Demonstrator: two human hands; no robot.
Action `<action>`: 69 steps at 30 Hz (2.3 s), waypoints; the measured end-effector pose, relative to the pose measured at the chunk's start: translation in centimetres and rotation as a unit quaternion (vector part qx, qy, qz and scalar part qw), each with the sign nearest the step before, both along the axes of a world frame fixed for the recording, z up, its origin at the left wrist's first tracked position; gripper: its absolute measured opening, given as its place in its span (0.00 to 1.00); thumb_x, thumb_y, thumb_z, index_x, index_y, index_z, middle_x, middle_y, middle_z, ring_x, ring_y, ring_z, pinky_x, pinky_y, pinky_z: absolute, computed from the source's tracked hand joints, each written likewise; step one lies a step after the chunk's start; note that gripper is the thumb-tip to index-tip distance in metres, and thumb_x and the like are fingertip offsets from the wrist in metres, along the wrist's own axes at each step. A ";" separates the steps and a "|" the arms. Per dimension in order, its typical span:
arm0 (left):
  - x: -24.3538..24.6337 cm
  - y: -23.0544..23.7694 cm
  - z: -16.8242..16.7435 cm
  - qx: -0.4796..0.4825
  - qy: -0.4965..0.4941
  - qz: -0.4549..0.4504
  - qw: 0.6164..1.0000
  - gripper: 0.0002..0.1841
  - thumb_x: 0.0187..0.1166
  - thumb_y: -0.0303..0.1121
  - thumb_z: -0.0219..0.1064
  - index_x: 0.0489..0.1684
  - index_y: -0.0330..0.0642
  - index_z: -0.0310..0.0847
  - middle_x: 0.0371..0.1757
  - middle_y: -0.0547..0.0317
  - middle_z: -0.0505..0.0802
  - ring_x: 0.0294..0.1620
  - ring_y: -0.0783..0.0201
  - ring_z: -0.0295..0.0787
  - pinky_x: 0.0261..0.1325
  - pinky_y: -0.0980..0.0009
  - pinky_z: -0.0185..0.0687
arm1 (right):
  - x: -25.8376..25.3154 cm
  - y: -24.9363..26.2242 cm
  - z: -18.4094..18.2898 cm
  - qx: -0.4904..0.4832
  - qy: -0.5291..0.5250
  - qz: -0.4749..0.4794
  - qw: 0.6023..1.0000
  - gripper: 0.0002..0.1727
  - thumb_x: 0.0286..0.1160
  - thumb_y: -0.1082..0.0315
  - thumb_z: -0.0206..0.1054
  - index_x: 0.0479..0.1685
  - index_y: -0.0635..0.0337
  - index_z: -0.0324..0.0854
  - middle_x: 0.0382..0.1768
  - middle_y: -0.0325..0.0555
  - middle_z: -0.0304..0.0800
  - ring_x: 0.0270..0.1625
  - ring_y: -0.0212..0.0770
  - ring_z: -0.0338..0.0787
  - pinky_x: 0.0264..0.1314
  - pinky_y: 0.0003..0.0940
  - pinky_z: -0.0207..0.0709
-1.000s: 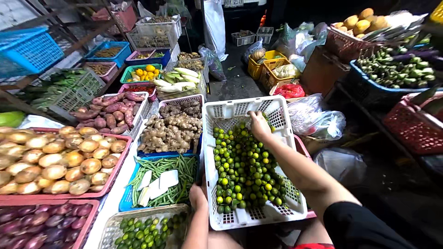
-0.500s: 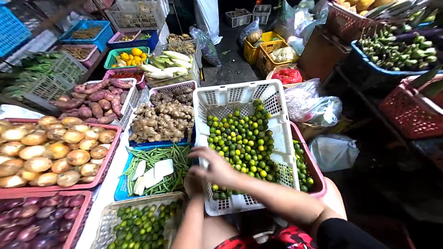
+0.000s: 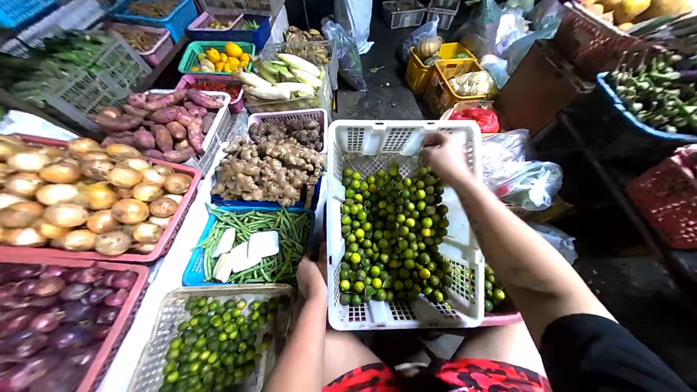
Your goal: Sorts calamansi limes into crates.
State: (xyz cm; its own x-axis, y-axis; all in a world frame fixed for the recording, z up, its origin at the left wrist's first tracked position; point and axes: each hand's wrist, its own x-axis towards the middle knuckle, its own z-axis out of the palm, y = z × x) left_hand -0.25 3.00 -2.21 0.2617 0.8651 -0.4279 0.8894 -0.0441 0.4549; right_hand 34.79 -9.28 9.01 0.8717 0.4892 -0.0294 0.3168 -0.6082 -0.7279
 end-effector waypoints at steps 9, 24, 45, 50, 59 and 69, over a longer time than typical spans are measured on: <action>0.0 0.0 -0.2 0.005 -0.007 -0.008 1.000 0.22 0.88 0.52 0.60 0.56 0.43 0.90 0.54 0.44 0.95 0.62 0.46 0.91 0.65 0.44 0.83 | 1.9 -0.5 0.8 -0.248 -0.112 0.104 0.957 0.15 0.77 0.61 0.69 0.59 0.54 0.90 0.56 0.64 0.91 0.62 0.70 0.88 0.60 0.78 0.77; 0.2 0.0 -0.4 -0.015 -0.011 0.016 1.000 0.24 0.87 0.55 0.60 0.56 0.44 0.90 0.54 0.46 0.95 0.61 0.48 0.92 0.64 0.45 0.83 | 1.1 -1.0 1.6 -0.136 0.025 0.125 0.982 0.28 0.82 0.40 0.65 0.53 0.57 0.89 0.45 0.57 0.92 0.46 0.58 0.90 0.50 0.65 0.80; 0.1 0.2 0.0 -0.019 -0.008 0.014 1.000 0.27 0.87 0.59 0.58 0.58 0.45 0.89 0.56 0.46 0.95 0.63 0.48 0.91 0.65 0.44 0.82 | -0.9 1.1 -2.6 -0.490 -0.113 0.099 0.859 0.12 0.75 0.80 0.63 0.53 0.76 0.84 0.66 0.74 0.82 0.65 0.74 0.86 0.55 0.72 0.82; -0.1 0.2 0.1 -0.017 -0.011 0.015 1.000 0.30 0.86 0.63 0.56 0.57 0.47 0.90 0.55 0.47 0.95 0.62 0.48 0.91 0.63 0.44 0.84 | -1.3 2.4 -4.0 -0.528 -0.102 0.083 0.839 0.13 0.76 0.78 0.63 0.56 0.76 0.83 0.65 0.73 0.83 0.66 0.71 0.86 0.56 0.70 0.82; -0.6 -0.1 -0.1 -0.019 -0.022 0.005 1.000 0.31 0.85 0.64 0.56 0.57 0.46 0.90 0.55 0.47 0.95 0.61 0.50 0.92 0.64 0.47 0.85 | -1.5 2.2 -2.9 -0.481 -0.087 0.035 0.872 0.12 0.75 0.76 0.65 0.52 0.75 0.85 0.62 0.73 0.85 0.67 0.74 0.84 0.59 0.76 0.78; -0.9 -0.2 -1.1 -0.023 -0.049 -0.011 0.998 0.31 0.87 0.62 0.55 0.57 0.41 0.89 0.54 0.38 0.94 0.61 0.39 0.90 0.64 0.37 0.82 | -18.4 7.2 12.3 -0.195 -0.008 0.494 0.847 0.20 0.86 0.50 0.64 0.65 0.50 0.87 0.50 0.44 0.93 0.48 0.41 0.91 0.54 0.51 0.84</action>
